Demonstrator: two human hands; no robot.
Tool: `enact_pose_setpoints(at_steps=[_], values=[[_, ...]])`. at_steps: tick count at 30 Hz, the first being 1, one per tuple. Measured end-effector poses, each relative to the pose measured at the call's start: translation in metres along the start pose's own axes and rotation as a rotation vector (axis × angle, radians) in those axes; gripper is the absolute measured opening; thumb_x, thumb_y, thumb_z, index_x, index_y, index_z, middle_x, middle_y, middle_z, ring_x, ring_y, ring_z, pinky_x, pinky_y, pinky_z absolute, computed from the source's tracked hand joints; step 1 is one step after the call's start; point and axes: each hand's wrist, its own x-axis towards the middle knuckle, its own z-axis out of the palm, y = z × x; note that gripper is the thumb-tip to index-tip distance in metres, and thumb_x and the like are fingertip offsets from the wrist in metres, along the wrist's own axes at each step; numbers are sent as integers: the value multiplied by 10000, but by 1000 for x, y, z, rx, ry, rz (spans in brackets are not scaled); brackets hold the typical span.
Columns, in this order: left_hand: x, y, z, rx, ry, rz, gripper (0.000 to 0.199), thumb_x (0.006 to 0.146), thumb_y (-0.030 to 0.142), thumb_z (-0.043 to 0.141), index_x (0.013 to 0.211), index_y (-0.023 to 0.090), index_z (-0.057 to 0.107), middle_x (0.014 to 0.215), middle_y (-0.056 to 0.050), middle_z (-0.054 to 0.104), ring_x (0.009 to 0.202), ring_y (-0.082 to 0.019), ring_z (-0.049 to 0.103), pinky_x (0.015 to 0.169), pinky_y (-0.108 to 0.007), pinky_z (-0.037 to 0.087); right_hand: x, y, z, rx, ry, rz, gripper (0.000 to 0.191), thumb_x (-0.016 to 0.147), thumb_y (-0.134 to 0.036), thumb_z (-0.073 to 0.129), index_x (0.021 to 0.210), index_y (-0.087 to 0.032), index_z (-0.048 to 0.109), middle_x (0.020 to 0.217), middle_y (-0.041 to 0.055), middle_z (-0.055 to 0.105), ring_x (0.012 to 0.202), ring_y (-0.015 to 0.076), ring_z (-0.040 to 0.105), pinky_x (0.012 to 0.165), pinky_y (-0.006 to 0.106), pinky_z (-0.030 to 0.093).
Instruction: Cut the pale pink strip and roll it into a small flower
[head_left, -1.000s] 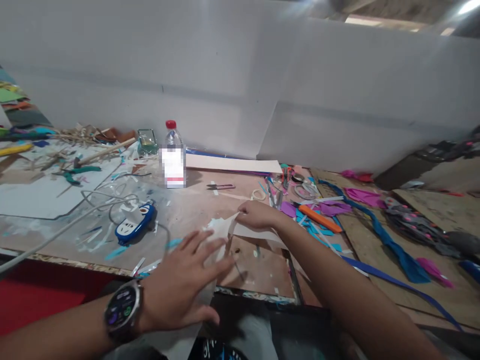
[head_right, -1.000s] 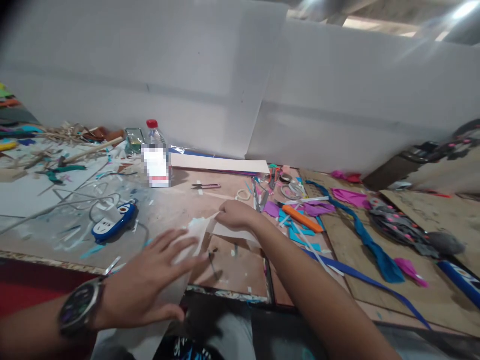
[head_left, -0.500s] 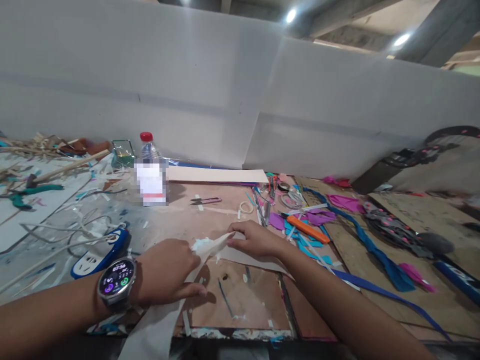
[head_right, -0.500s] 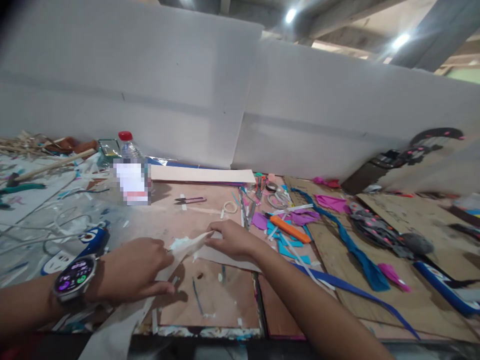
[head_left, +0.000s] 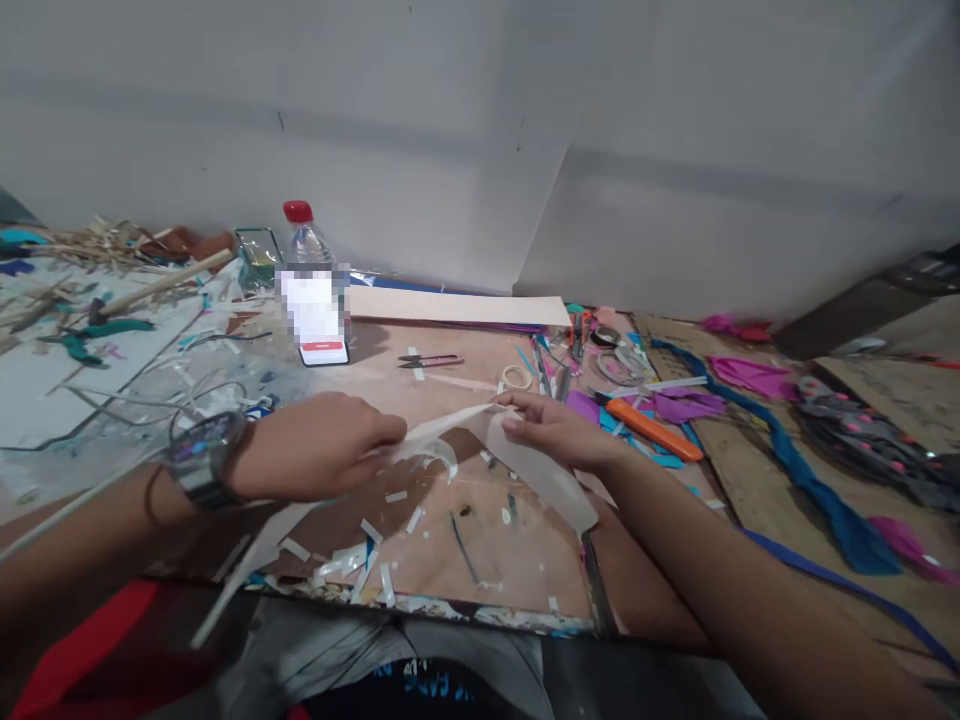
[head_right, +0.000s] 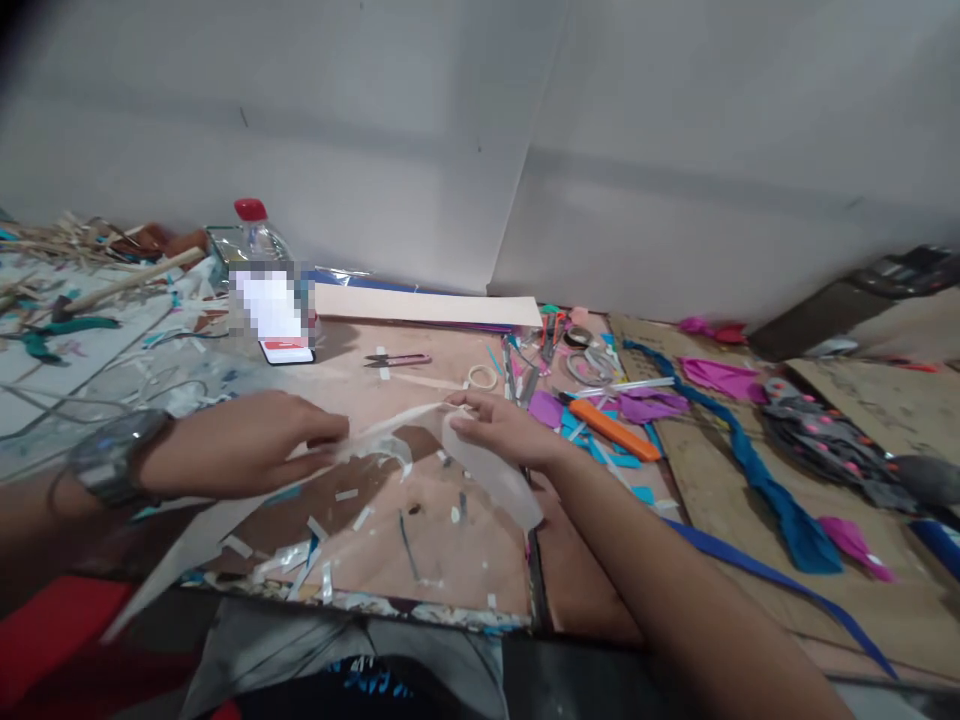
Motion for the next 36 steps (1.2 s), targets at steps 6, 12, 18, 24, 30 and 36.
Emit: enact_pose_setpoints(at_steps=[6,12,18,24,30,36], values=[[-17,-13,-12,67,33,-193,149,897,180,469,983,232,579,800,-29,692,699,-216,631,585,-292,326,-10,-4,-24,94,-139,86,686,714,-558,842,1242,-199,590,615,-75,592,490,100,523,467,184,359],[-20,-28,-2,269,-18,-209,233,866,57,472,988,206,602,884,-63,729,704,-216,653,625,-303,365,-10,-3,-30,55,-159,104,672,693,-481,871,1232,-200,585,818,-12,709,613,127,633,529,197,450],[-8,-34,5,448,72,-221,349,904,3,408,1140,148,621,1028,-139,709,919,-297,684,781,-389,474,-7,-2,-15,-198,-43,32,496,745,-377,815,1174,-187,655,747,-56,565,640,109,542,563,202,413],[8,-14,24,524,286,-110,460,939,57,479,1378,175,548,1420,-173,553,1350,-373,484,1067,-516,398,-2,1,7,-329,78,-93,418,763,-283,789,1162,-214,688,814,-27,607,730,139,570,639,232,429],[20,29,67,266,226,91,511,957,274,554,1448,159,473,1412,-155,570,1355,-384,470,1032,-491,448,0,6,29,-403,150,-208,419,798,-237,769,1209,-253,687,1090,25,720,941,201,659,843,313,513],[20,21,74,224,187,-22,512,1001,322,498,1488,179,431,1363,-153,602,1212,-356,564,925,-490,486,5,7,28,-634,233,-261,400,836,-222,741,1228,-274,679,1261,39,721,1114,249,676,992,387,505]])
